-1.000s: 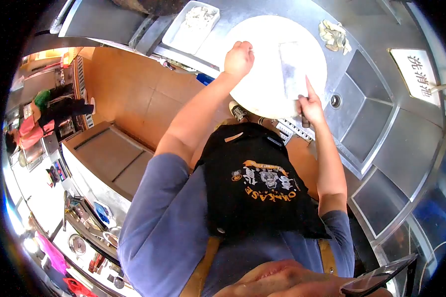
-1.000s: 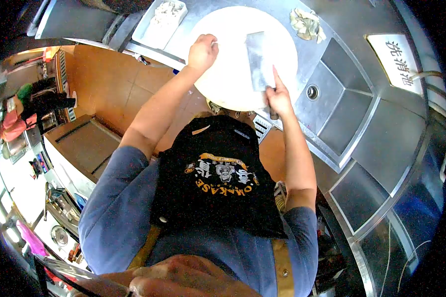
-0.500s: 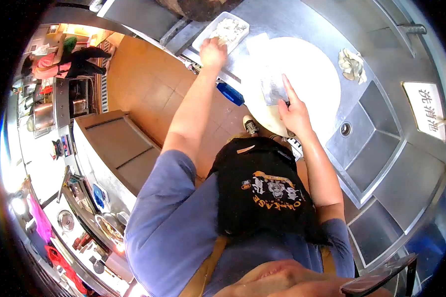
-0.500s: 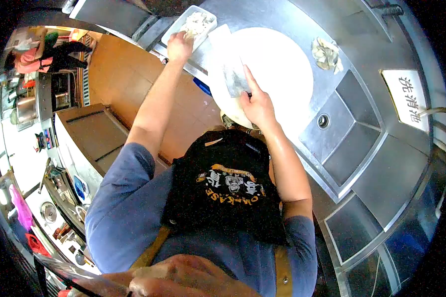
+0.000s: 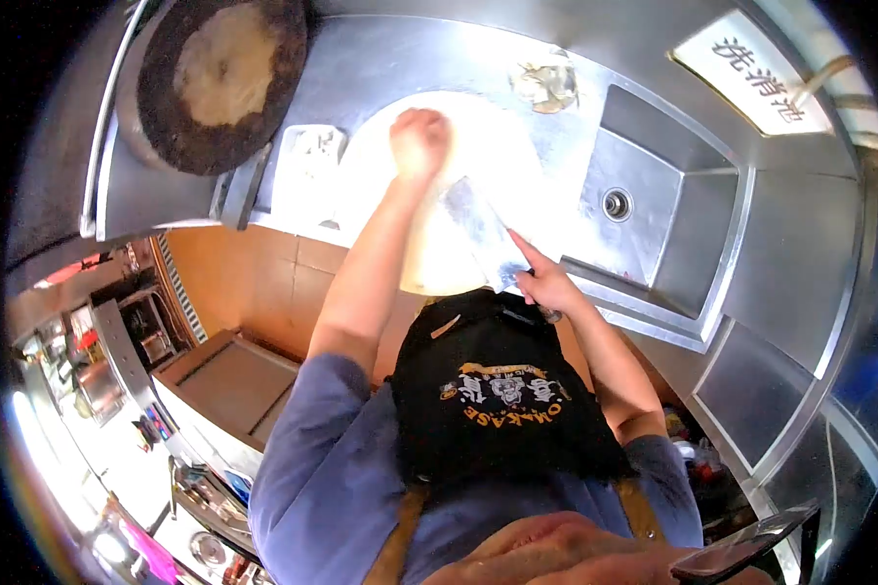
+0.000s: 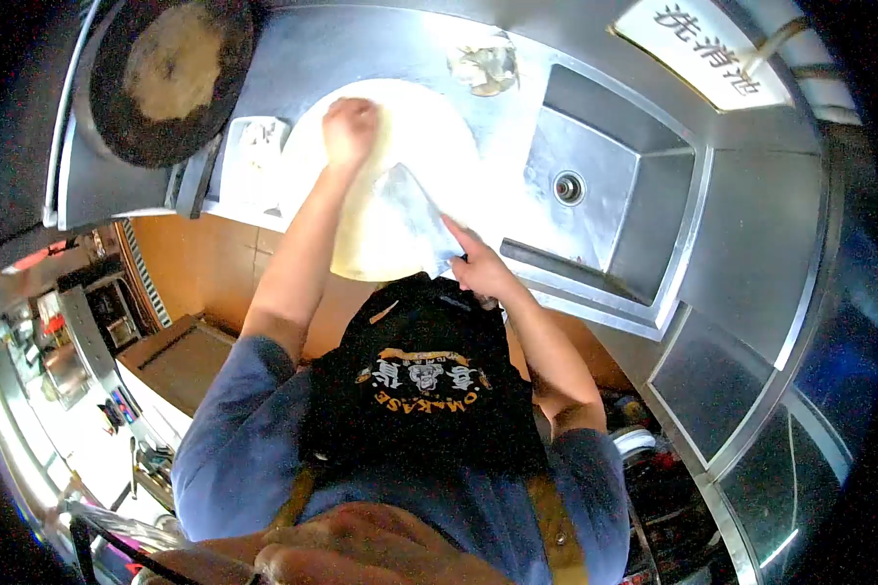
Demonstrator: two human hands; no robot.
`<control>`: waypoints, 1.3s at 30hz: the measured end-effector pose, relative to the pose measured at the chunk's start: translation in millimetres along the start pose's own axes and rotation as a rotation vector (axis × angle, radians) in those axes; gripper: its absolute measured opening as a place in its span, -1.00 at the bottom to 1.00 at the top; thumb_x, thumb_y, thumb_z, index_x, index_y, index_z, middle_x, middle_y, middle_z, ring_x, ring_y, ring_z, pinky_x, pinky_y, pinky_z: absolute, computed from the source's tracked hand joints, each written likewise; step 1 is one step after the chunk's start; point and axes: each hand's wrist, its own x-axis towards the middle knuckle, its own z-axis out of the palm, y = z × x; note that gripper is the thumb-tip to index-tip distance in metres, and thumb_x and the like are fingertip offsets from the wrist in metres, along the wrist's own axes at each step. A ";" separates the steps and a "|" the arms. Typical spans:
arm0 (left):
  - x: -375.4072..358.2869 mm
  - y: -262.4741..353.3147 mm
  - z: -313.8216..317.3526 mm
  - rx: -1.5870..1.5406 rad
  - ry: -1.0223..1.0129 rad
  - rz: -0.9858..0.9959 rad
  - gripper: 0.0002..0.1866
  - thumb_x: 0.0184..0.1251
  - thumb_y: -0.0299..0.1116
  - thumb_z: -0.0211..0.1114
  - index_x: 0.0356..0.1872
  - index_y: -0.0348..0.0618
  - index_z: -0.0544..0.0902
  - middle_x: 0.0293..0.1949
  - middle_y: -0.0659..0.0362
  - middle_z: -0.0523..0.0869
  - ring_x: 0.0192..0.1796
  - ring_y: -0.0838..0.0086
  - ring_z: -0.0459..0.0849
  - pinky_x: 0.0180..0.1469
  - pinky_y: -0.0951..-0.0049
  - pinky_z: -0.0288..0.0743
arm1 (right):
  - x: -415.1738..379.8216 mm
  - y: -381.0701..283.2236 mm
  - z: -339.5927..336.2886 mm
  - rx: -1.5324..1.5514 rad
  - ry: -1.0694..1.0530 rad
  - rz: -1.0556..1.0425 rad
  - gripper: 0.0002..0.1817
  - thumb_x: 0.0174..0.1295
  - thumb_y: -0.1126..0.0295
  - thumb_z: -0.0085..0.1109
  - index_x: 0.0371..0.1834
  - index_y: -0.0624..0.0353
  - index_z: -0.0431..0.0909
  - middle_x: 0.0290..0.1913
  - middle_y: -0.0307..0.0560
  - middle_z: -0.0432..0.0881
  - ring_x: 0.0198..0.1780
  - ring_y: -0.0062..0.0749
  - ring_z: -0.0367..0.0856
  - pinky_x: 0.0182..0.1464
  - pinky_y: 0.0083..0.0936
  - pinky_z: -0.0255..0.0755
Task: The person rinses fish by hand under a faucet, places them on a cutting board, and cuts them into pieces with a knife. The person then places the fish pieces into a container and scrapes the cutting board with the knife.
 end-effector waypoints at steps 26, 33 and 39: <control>56.9 61.9 -13.8 -1.091 -0.442 -0.882 -0.96 0.39 -0.45 0.15 -0.29 -0.12 0.49 -0.39 0.19 0.61 -0.35 0.43 0.69 -0.21 0.32 0.73 | 3.3 23.9 -27.4 0.072 0.036 -0.063 -0.16 0.22 0.59 -0.06 0.60 -0.25 0.02 -0.03 0.07 0.66 -0.52 -0.50 0.53 -0.43 -0.50 0.52; -62.2 50.8 -80.8 -1.309 -0.065 -1.080 -0.91 0.46 -0.41 0.07 -0.13 -0.18 0.42 -0.34 0.10 0.61 -0.33 0.29 0.73 -0.15 0.27 0.72 | -8.5 31.1 -10.0 0.250 0.232 -0.066 -0.15 0.28 0.62 -0.04 0.62 -0.18 -0.06 -0.55 -0.23 0.48 -0.61 -0.58 0.41 -0.54 -0.55 0.37; -159.0 30.5 -140.7 -0.309 -0.392 -0.979 -0.83 0.37 -0.35 0.18 -0.22 -0.27 0.57 -0.45 0.05 0.71 -0.42 0.28 0.72 -0.35 0.38 0.59 | -15.6 10.0 16.5 -0.104 0.410 -0.080 -0.16 0.29 0.58 -0.09 0.62 -0.28 -0.06 -0.57 -0.21 0.47 -0.59 -0.56 0.40 -0.51 -0.54 0.36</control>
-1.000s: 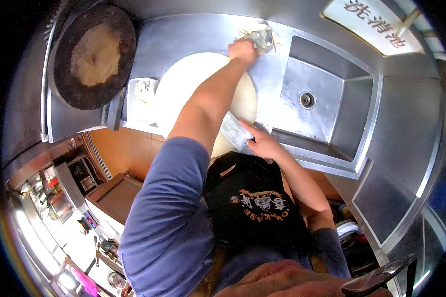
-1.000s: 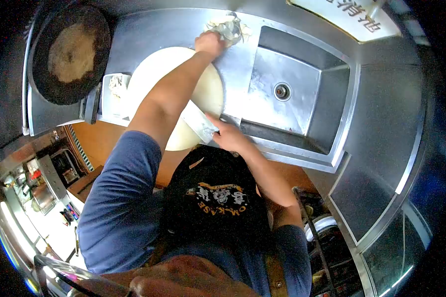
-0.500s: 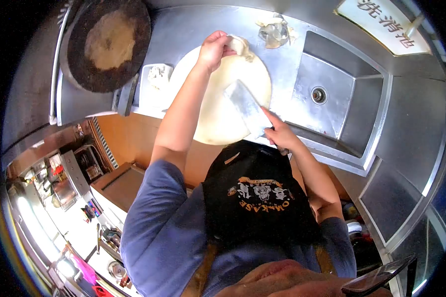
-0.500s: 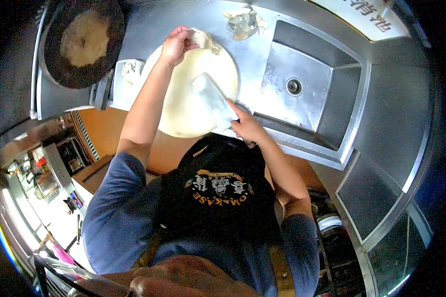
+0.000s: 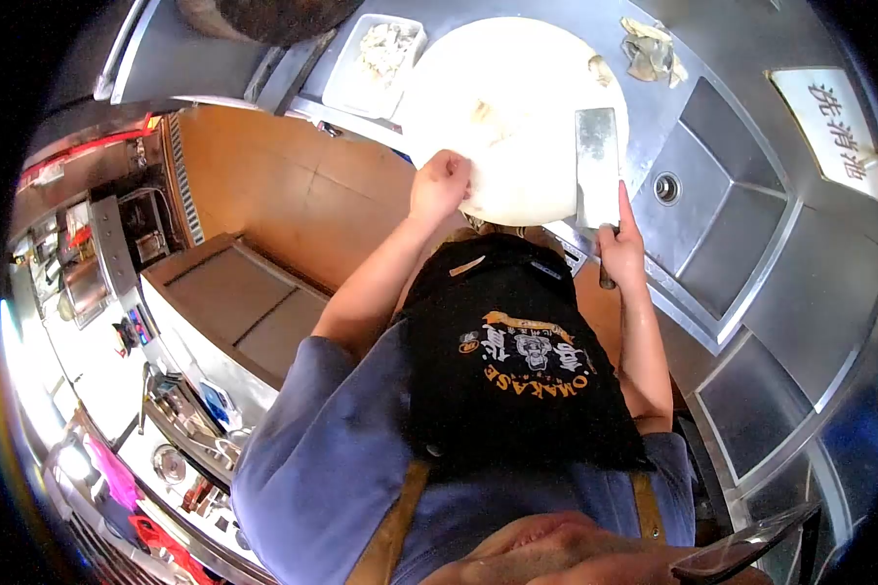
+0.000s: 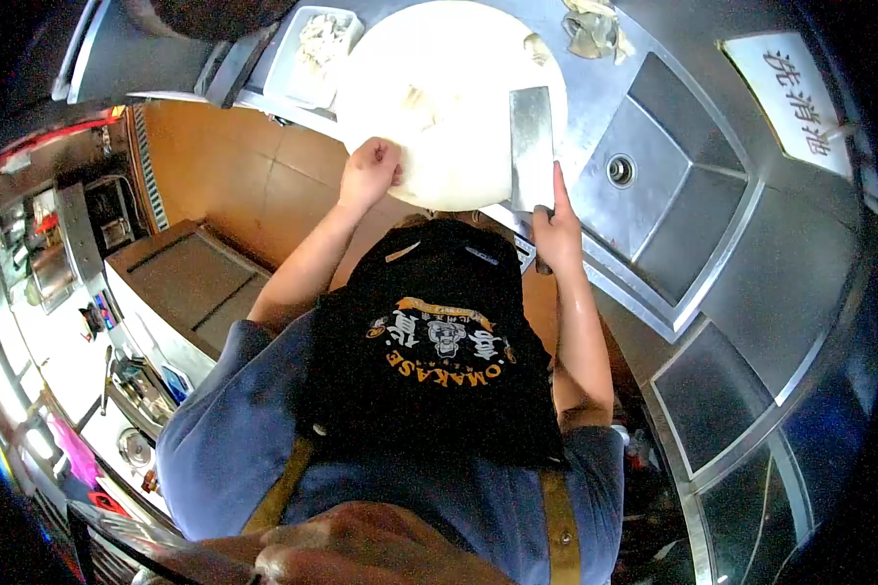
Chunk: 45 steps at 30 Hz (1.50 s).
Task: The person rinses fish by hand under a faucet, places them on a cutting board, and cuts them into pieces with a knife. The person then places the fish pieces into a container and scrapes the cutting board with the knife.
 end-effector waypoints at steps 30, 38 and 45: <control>91.0 -15.0 -35.9 0.451 0.273 0.509 -0.84 0.18 -0.28 0.31 -0.40 -0.15 0.67 -0.38 -0.05 0.73 -0.28 0.03 0.72 -0.18 0.12 0.59 | 16.9 -92.7 125.7 -0.901 -0.110 -0.378 -0.06 0.19 0.47 0.03 0.61 -0.35 -0.18 -0.32 0.21 0.67 -0.31 0.13 0.66 -0.20 -0.04 0.50; 68.4 19.1 -46.6 -0.118 0.061 0.413 -0.85 0.33 -0.35 0.32 -0.27 -0.23 0.63 -0.33 0.00 0.75 -0.27 0.28 0.73 -0.16 0.34 0.58 | -61.1 -21.1 17.6 -0.191 -0.267 0.178 -0.17 0.31 0.61 -0.01 0.61 -0.30 0.01 -0.03 -0.01 0.66 -0.46 -0.44 0.57 -0.33 -0.45 0.52; 65.6 8.8 10.0 0.238 0.254 0.660 -0.83 0.22 -0.38 0.35 -0.24 -0.21 0.61 -0.21 -0.06 0.64 -0.23 0.03 0.67 -0.16 0.16 0.56 | -9.1 -11.0 88.1 0.124 -0.242 0.031 -0.14 0.30 0.62 -0.10 0.63 -0.30 -0.11 -0.44 -0.14 0.56 -0.57 -0.53 0.44 -0.47 -0.52 0.45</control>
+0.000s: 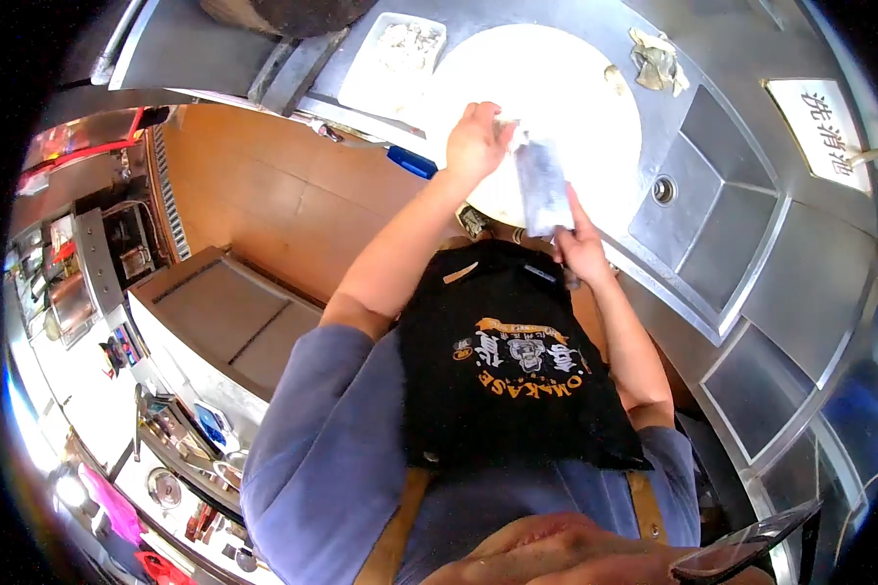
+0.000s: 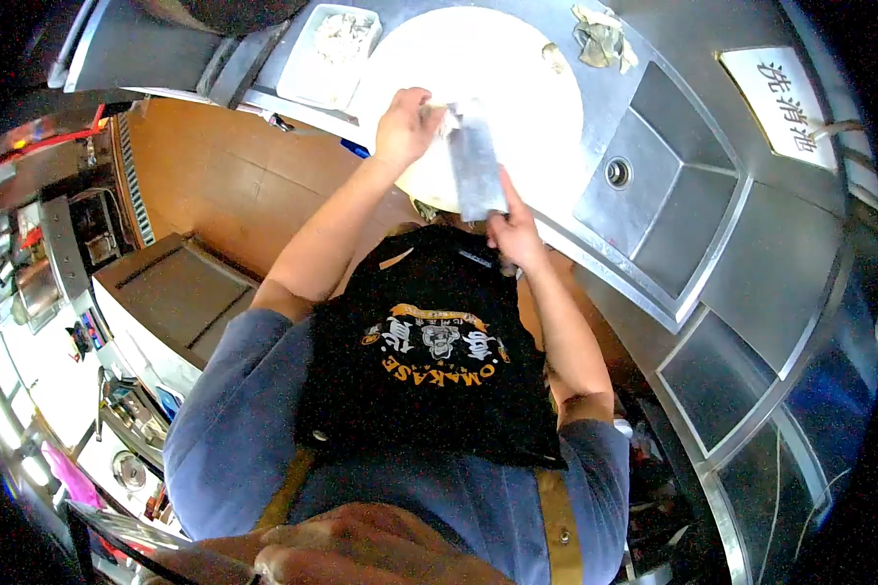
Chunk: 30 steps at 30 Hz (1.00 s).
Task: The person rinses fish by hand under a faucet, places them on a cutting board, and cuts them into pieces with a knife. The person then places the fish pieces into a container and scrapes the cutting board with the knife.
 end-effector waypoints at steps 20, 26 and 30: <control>112.6 48.2 107.3 0.215 -0.136 0.179 -0.76 0.13 -0.13 0.40 -0.40 -0.08 0.76 -0.32 0.06 0.74 -0.19 0.14 0.71 -0.09 0.20 0.58 | -34.5 -9.1 -73.7 -0.021 0.021 0.084 -0.20 0.33 0.52 -0.02 0.61 -0.31 0.00 -0.45 -0.10 0.60 -0.55 -0.48 0.50 -0.39 -0.45 0.49; 123.7 81.4 156.9 0.407 -0.274 -0.028 -0.67 0.10 -0.06 0.38 -0.25 -0.07 0.75 -0.20 0.04 0.74 -0.07 0.16 0.68 0.01 0.24 0.53 | -41.2 13.5 -100.5 0.070 0.028 0.062 -0.20 0.33 0.56 -0.08 0.61 -0.30 -0.02 -0.50 -0.17 0.54 -0.56 -0.55 0.45 -0.42 -0.50 0.48; 110.8 64.2 115.2 -0.199 -0.393 -0.293 -0.81 0.23 -0.31 0.28 -0.25 -0.20 0.67 -0.31 0.20 0.69 -0.22 0.43 0.65 -0.13 0.44 0.56 | -32.2 19.8 -107.7 0.134 0.027 0.046 -0.21 0.33 0.53 -0.07 0.61 -0.31 -0.01 -0.52 -0.17 0.54 -0.56 -0.54 0.46 -0.42 -0.51 0.48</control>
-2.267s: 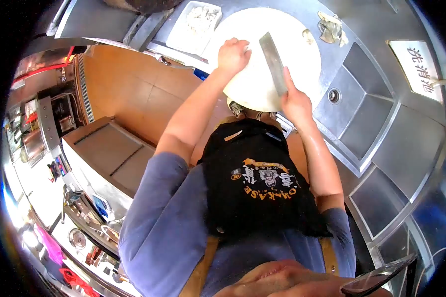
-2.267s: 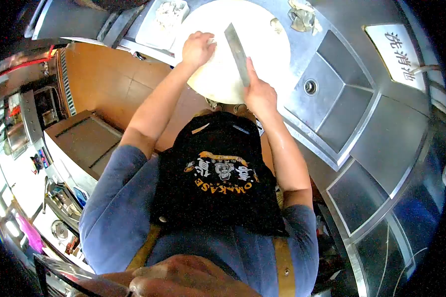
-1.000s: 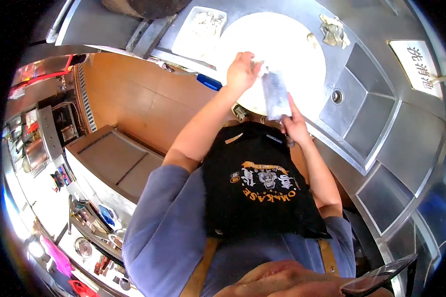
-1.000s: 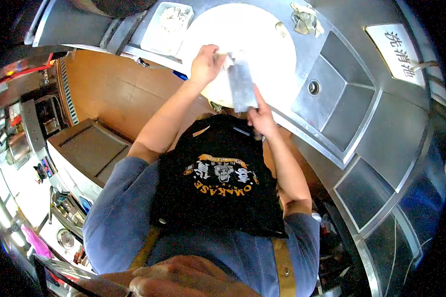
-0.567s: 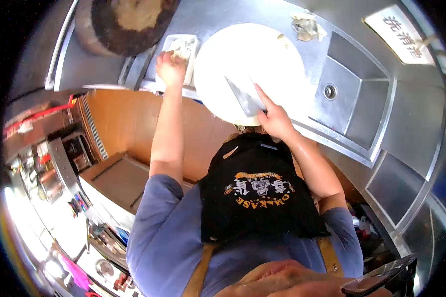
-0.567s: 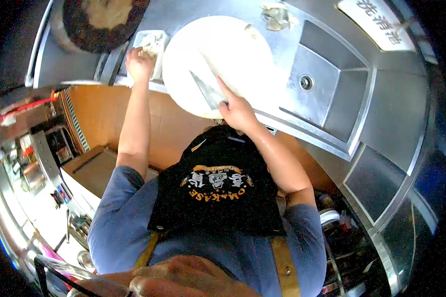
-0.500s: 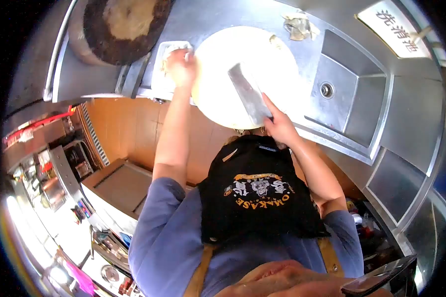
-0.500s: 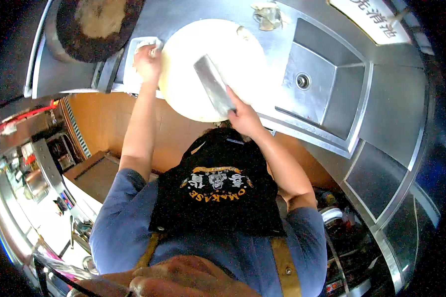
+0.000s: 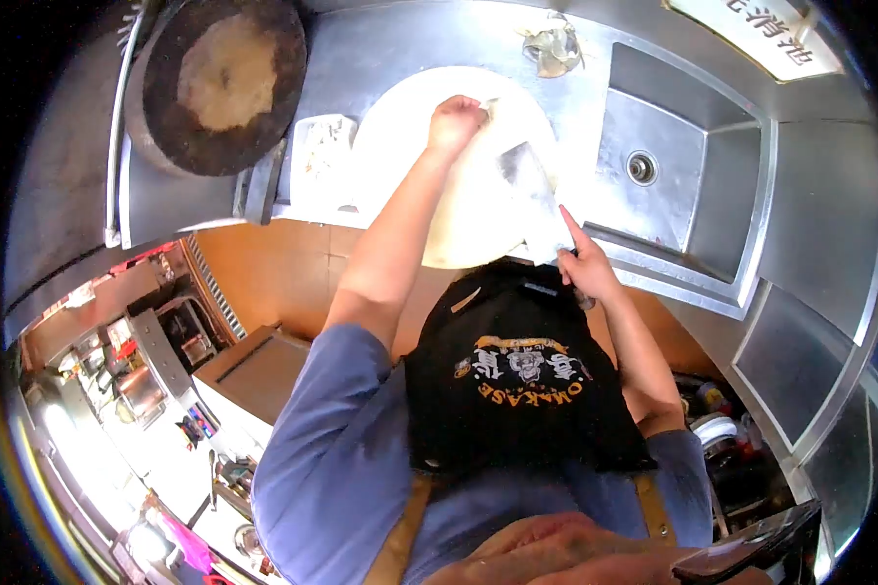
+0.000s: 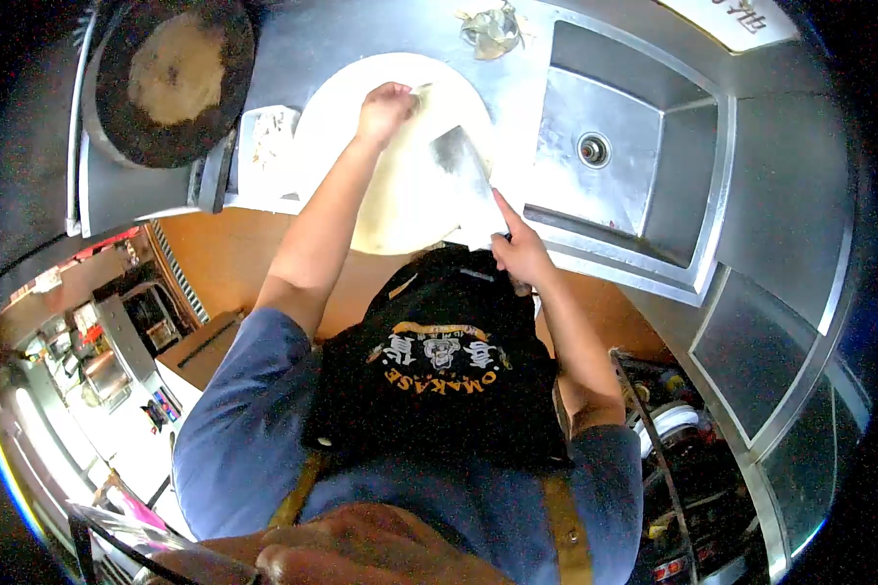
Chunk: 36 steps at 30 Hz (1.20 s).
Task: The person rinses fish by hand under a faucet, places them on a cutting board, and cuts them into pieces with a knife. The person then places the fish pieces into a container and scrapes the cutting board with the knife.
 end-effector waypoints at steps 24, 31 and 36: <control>-107.6 -80.1 -74.6 0.326 0.335 0.207 -0.88 0.15 -0.44 0.34 -0.31 -0.22 0.64 -0.29 -0.09 0.73 -0.22 0.02 0.72 -0.12 0.16 0.59 | 45.0 -95.4 105.6 -1.158 0.061 -0.266 -0.14 0.20 0.42 0.03 0.60 -0.30 -0.05 -0.33 0.19 0.68 -0.30 0.09 0.68 -0.18 -0.07 0.52; -89.6 -79.4 -86.5 0.139 0.387 0.253 -0.86 0.18 -0.32 0.31 -0.36 -0.17 0.65 -0.34 -0.06 0.70 -0.28 0.02 0.70 -0.15 0.12 0.59 | -35.1 -24.0 58.8 -1.151 0.161 -0.383 -0.16 0.24 0.52 0.01 0.59 -0.34 0.00 -0.42 0.25 0.64 -0.37 0.14 0.65 -0.28 -0.07 0.51; -76.8 -58.0 -58.0 0.583 0.192 0.431 -0.80 0.11 -0.30 0.35 -0.31 -0.21 0.68 -0.29 -0.07 0.68 -0.21 0.04 0.69 -0.09 0.12 0.59 | -39.9 -9.2 39.3 -0.656 0.056 -0.051 -0.21 0.35 0.47 0.07 0.56 -0.51 0.04 -0.26 0.28 0.70 -0.38 0.02 0.67 -0.23 -0.16 0.48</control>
